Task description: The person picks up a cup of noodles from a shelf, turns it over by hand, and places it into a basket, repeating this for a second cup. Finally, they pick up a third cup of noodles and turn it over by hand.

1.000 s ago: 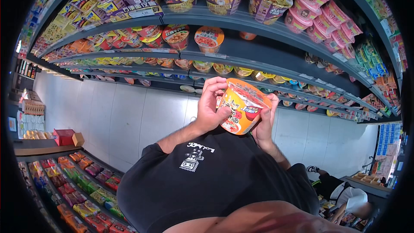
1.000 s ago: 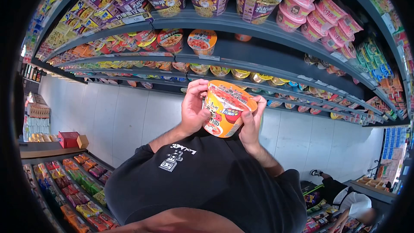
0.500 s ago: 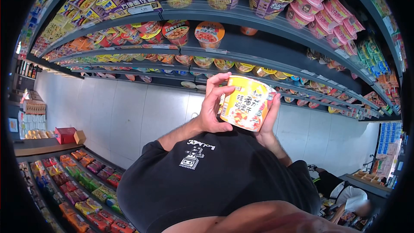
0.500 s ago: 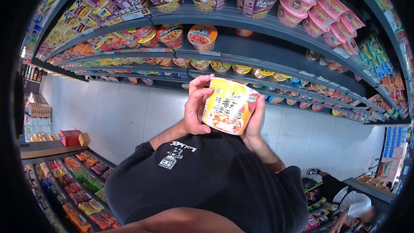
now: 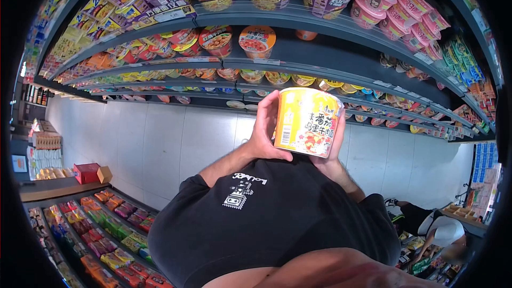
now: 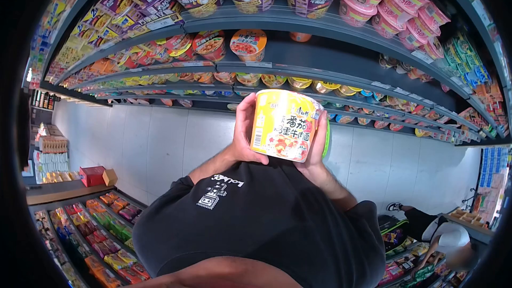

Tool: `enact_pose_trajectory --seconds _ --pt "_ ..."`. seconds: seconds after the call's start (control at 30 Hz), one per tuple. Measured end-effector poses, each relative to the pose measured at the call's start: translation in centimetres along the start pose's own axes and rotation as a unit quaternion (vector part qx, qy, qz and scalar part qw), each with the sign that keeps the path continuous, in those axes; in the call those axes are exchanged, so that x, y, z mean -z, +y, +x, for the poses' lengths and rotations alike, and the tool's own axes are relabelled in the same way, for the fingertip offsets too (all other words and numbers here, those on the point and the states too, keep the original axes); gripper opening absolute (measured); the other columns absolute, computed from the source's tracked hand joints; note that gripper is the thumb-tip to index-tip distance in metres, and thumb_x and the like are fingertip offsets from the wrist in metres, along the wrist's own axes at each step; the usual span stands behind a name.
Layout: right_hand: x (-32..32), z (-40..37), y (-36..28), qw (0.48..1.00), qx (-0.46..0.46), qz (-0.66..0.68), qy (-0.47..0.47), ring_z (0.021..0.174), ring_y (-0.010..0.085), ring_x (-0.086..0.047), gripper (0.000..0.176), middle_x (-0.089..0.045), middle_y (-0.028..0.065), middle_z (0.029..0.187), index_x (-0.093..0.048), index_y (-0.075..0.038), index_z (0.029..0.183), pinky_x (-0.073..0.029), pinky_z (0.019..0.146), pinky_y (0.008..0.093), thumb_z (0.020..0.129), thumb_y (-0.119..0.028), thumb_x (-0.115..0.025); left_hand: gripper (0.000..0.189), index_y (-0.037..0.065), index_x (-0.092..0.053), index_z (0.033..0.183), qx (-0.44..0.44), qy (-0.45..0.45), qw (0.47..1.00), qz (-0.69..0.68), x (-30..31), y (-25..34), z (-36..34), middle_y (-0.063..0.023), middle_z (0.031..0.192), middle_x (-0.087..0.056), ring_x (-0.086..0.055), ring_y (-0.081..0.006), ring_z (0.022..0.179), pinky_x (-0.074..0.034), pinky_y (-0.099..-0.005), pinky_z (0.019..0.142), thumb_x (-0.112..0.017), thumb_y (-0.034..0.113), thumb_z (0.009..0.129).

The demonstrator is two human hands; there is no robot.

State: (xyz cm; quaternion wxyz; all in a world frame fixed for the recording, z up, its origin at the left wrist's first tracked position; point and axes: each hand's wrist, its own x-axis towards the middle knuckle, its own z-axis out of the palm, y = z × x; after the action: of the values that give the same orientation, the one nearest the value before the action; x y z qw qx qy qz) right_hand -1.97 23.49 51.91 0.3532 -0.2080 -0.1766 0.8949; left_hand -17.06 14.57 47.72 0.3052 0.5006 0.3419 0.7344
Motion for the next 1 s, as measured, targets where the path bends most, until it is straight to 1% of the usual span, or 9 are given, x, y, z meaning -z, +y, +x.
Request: enact_pose_trajectory --seconds 0.23,0.37,0.5,0.6,0.67,0.77,0.9,0.97,1.0 --pt "2.1 0.9 0.4 0.998 -0.023 -0.061 0.023 0.110 0.0193 -0.065 0.053 -0.065 0.0106 0.124 -0.053 -0.005 0.132 -0.053 0.095 0.0354 0.108 -0.046 -0.030 0.135 0.001 -0.009 0.156 -0.011 0.039 0.999 -0.016 0.0 0.7 0.4 -0.0155 0.154 -0.028 -0.031 -0.0281 0.144 -0.028 -0.0424 0.117 -0.098 0.028 0.058" --pt "1.7 1.8 0.4 0.992 0.057 -0.108 0.024 0.112 0.0180 -0.064 0.051 -0.065 0.0101 0.122 -0.054 -0.004 0.131 -0.050 0.097 0.0333 0.108 -0.043 -0.030 0.133 0.001 -0.013 0.156 -0.049 0.042 0.998 0.021 0.2 1.3 1.0 -0.0177 0.155 -0.027 -0.031 -0.0283 0.143 -0.028 -0.0424 0.117 -0.098 0.029 0.057" --pt "1.2 1.1 0.1 0.995 -0.042 -0.090 0.022 0.112 0.0198 -0.064 0.053 -0.063 0.0119 0.128 -0.053 -0.004 0.133 -0.050 0.098 0.0333 0.109 -0.044 -0.028 0.129 0.002 -0.019 0.154 -0.071 0.029 0.993 0.087 0.2 1.4 0.9 -0.0216 0.156 -0.025 -0.031 -0.0310 0.144 -0.029 -0.0436 0.116 -0.098 0.031 0.057" --pt "1.5 1.4 0.4 0.997 -0.062 -0.036 -0.017 0.116 0.0223 -0.062 0.050 -0.063 0.0135 0.130 -0.053 -0.005 0.132 -0.049 0.102 0.0361 0.108 -0.042 -0.030 0.124 0.000 -0.027 0.151 -0.170 0.027 0.971 0.168 0.1 1.8 1.5 -0.0258 0.156 -0.024 -0.031 -0.0351 0.144 -0.029 -0.0455 0.115 -0.098 0.035 0.056" --pt "1.9 1.6 0.7 0.997 0.000 -0.066 -0.029 0.122 0.0261 -0.059 0.045 -0.061 0.0161 0.132 -0.053 -0.005 0.131 -0.046 0.106 0.0402 0.108 -0.038 -0.033 0.125 0.002 -0.025 0.153 -0.173 -0.028 0.948 0.266 0.6 2.3 1.3 -0.0282 0.155 -0.021 -0.029 -0.0376 0.145 -0.029 -0.0455 0.117 -0.098 0.033 0.056" --pt "2.4 1.5 0.7 0.998 -0.004 -0.046 -0.033 0.130 0.0337 -0.053 0.046 -0.053 0.0200 0.143 -0.052 -0.007 0.135 -0.043 0.110 0.0466 0.106 -0.040 -0.036 0.125 0.002 -0.025 0.153 -0.168 -0.024 0.953 0.250 0.4 2.2 1.5 -0.0296 0.155 -0.019 -0.027 -0.0371 0.146 -0.027 -0.0460 0.117 -0.098 0.032 0.057" --pt "3.0 1.6 0.8 0.998 0.015 -0.021 -0.049 0.134 0.0330 -0.049 0.042 -0.050 0.0201 0.145 -0.050 -0.009 0.137 -0.040 0.112 0.0469 0.106 -0.035 -0.037 0.120 0.001 -0.028 0.152 -0.133 0.003 0.963 0.236 0.0 2.1 1.6 -0.0267 0.156 -0.023 -0.025 -0.0388 0.147 -0.029 -0.0479 0.116 -0.096 0.035 0.059" --pt "3.2 2.2 0.2 0.984 0.129 -0.054 -0.114 0.139 0.0344 -0.043 0.040 -0.042 0.0203 0.152 -0.047 -0.010 0.139 -0.037 0.115 0.0492 0.106 -0.031 -0.037 0.118 0.002 -0.022 0.154 -0.069 -0.010 0.993 0.097 -0.2 1.5 1.8 -0.0234 0.157 -0.024 -0.023 -0.0359 0.149 -0.028 -0.0479 0.117 -0.093 0.027 0.063" --pt "3.3 2.4 -0.5 0.972 0.179 -0.075 -0.132 0.143 0.0371 -0.036 0.039 -0.033 0.0236 0.156 -0.043 -0.011 0.141 -0.032 0.117 0.0510 0.106 -0.028 -0.039 0.118 0.002 -0.008 0.157 -0.018 -0.048 0.994 0.098 0.0 2.1 1.7 -0.0197 0.161 -0.015 -0.020 -0.0323 0.150 -0.019 -0.0441 0.120 -0.085 0.015 0.068"
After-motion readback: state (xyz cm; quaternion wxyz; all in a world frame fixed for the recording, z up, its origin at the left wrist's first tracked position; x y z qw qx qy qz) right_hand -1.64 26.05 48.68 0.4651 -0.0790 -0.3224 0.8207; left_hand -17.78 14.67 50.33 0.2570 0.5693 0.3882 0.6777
